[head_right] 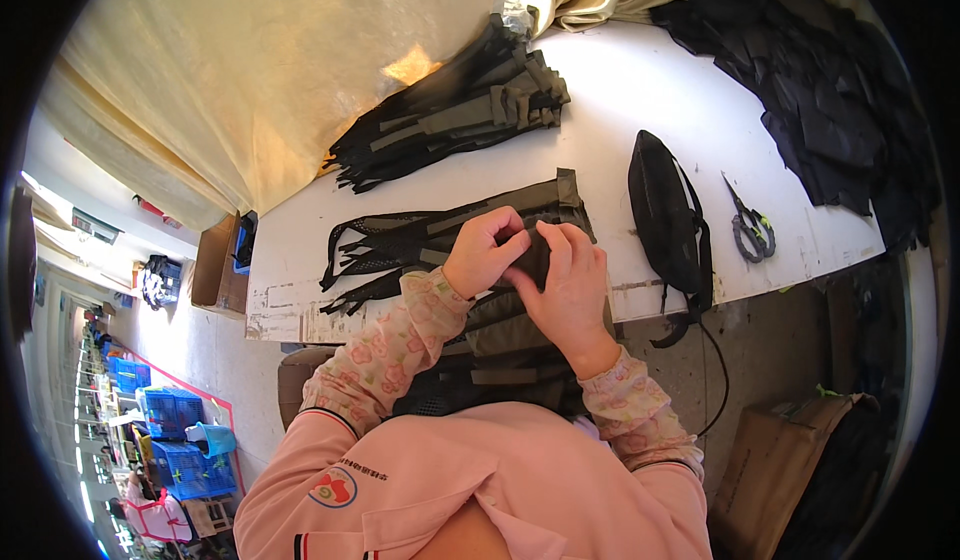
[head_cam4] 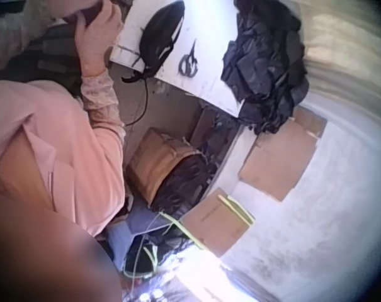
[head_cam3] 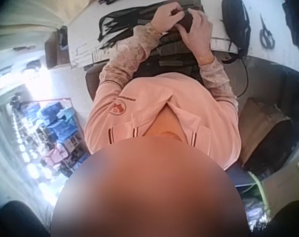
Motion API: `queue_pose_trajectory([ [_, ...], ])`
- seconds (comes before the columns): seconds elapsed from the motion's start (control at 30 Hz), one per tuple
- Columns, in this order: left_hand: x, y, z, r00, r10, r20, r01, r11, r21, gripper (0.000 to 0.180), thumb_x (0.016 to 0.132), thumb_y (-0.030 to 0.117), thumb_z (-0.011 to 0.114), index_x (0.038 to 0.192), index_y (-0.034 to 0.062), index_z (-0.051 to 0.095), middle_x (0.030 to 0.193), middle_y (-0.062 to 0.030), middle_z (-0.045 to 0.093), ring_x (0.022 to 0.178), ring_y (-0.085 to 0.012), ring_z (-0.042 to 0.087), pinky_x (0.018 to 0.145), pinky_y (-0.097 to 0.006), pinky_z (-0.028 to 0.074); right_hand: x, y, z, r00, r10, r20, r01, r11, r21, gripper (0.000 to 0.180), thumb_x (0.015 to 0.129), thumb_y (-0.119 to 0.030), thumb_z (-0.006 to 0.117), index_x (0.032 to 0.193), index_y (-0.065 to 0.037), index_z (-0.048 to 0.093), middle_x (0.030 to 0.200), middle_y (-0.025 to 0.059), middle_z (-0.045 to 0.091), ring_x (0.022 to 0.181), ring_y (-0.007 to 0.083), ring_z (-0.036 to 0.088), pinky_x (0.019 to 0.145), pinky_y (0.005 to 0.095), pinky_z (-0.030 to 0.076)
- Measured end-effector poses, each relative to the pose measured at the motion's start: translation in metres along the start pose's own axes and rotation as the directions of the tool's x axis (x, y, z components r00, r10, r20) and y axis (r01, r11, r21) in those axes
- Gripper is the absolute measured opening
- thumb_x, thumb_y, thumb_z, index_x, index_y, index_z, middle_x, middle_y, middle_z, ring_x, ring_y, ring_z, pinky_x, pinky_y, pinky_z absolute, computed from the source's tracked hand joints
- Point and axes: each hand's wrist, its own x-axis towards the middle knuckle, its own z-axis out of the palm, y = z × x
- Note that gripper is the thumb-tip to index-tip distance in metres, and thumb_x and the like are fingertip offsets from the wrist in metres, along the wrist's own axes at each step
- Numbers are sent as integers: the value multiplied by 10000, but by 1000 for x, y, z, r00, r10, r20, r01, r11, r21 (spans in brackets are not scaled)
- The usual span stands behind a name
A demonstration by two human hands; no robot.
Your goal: Checking and organizing black fabric straps and plastic buckles on a workbench in a factory setting.
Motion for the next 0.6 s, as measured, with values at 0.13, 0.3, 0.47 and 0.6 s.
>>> queue_pose_trajectory([
  [0.13, -5, -9, 3, 996, 80, -44, -80, 997, 10, 192, 794, 139, 703, 791, -3, 574, 678, -87, 604, 594, -167, 559, 578, -291, 462, -7, 21, 10, 1000, -10, 22, 11, 999, -45, 435, 813, -62, 653, 1215, -49, 490, 999, 123, 590, 905, 300, 579, 783, 390, 428],
  [0.3, -15, -18, -2, 998, -16, 65, 15, 1000, 14, 286, 771, 159, 788, 746, 28, 534, 638, 15, 536, 584, -50, 443, 528, -238, 403, -1, 34, 7, 981, -91, 173, 88, 996, 25, 329, 818, -41, 633, 1137, -68, 557, 856, 112, 604, 799, 284, 592, 708, 362, 448],
  [0.47, -23, -12, -1, 992, 42, 117, -60, 986, 154, 272, 777, 141, 774, 738, 32, 529, 625, -22, 513, 557, -89, 450, 518, -258, 393, 8, 38, -2, 932, -210, 296, 233, 972, -42, 73, 811, -78, 655, 835, -40, 597, 765, 120, 608, 691, 312, 580, 634, 379, 464],
  [0.6, -36, -3, 5, 926, 361, 107, -376, 899, 225, 251, 783, 117, 752, 733, 40, 519, 659, -66, 483, 558, -195, 466, 518, -307, 394, 16, 41, -1, 983, -158, 91, 155, 987, 37, 188, 800, -104, 664, 709, -48, 509, 646, 98, 506, 583, 269, 524, 574, 366, 428],
])
